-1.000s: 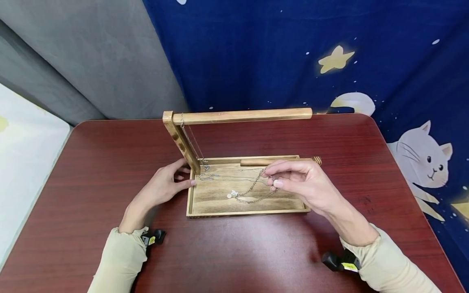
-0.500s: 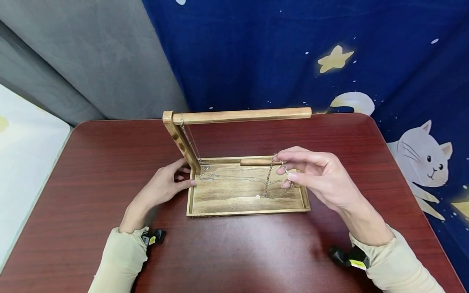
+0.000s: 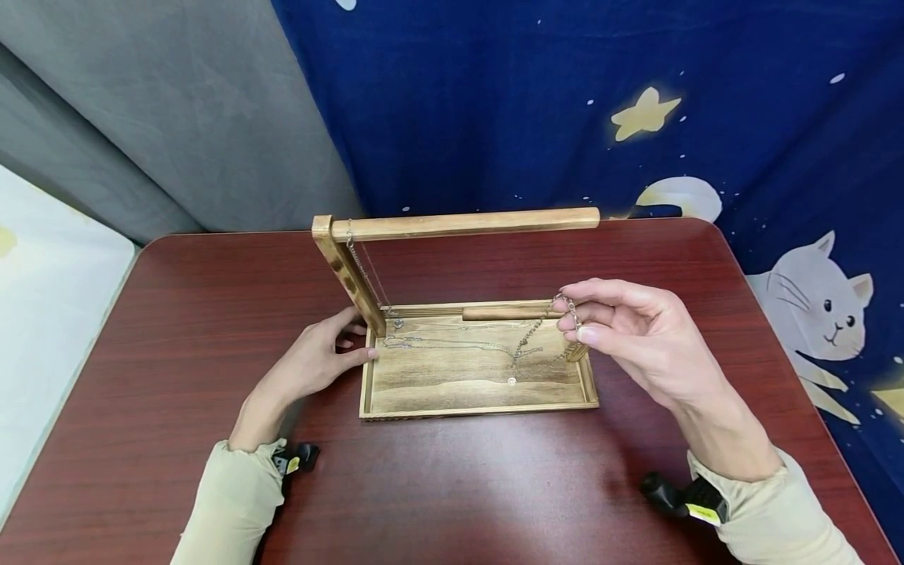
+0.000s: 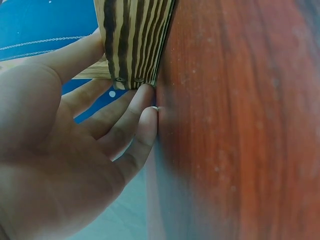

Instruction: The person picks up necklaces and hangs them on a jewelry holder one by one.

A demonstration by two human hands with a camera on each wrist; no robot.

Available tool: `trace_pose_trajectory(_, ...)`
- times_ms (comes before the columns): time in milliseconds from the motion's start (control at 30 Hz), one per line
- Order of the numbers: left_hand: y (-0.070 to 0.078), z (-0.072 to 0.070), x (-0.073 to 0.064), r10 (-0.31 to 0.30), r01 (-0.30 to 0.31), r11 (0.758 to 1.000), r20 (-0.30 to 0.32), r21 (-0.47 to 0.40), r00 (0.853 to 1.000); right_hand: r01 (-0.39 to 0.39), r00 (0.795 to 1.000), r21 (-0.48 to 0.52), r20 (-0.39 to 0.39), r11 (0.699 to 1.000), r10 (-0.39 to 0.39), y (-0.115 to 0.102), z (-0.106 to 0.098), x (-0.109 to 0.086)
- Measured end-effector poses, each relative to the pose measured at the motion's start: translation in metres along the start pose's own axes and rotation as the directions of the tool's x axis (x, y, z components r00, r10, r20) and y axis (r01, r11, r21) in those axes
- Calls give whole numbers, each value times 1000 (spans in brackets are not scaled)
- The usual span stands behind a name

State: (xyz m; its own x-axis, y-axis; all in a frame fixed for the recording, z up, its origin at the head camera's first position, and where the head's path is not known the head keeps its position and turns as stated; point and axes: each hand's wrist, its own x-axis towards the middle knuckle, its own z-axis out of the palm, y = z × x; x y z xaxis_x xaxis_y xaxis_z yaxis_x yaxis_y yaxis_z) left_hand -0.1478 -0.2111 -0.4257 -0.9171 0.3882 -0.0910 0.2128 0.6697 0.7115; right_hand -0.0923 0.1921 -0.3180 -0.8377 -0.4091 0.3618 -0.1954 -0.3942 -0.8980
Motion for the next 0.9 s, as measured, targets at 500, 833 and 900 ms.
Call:
trace_pose_trajectory(500, 0, -2, -1, -16, 16, 1000, 9, -1, 1000, 107, 994, 133, 21, 985, -111, -13, -13, -6)
trace_pose_trajectory(833, 1, 0, 0, -12, 12, 1000, 10, -10, 1000, 182, 983, 185, -11, 966, -184, -23, -20, -12)
trace_pose_trajectory(900, 0, 0, 1, -11, 11, 1000, 7, -10, 1000, 191, 981, 194, -14, 962, -192, -25, -21, -13)
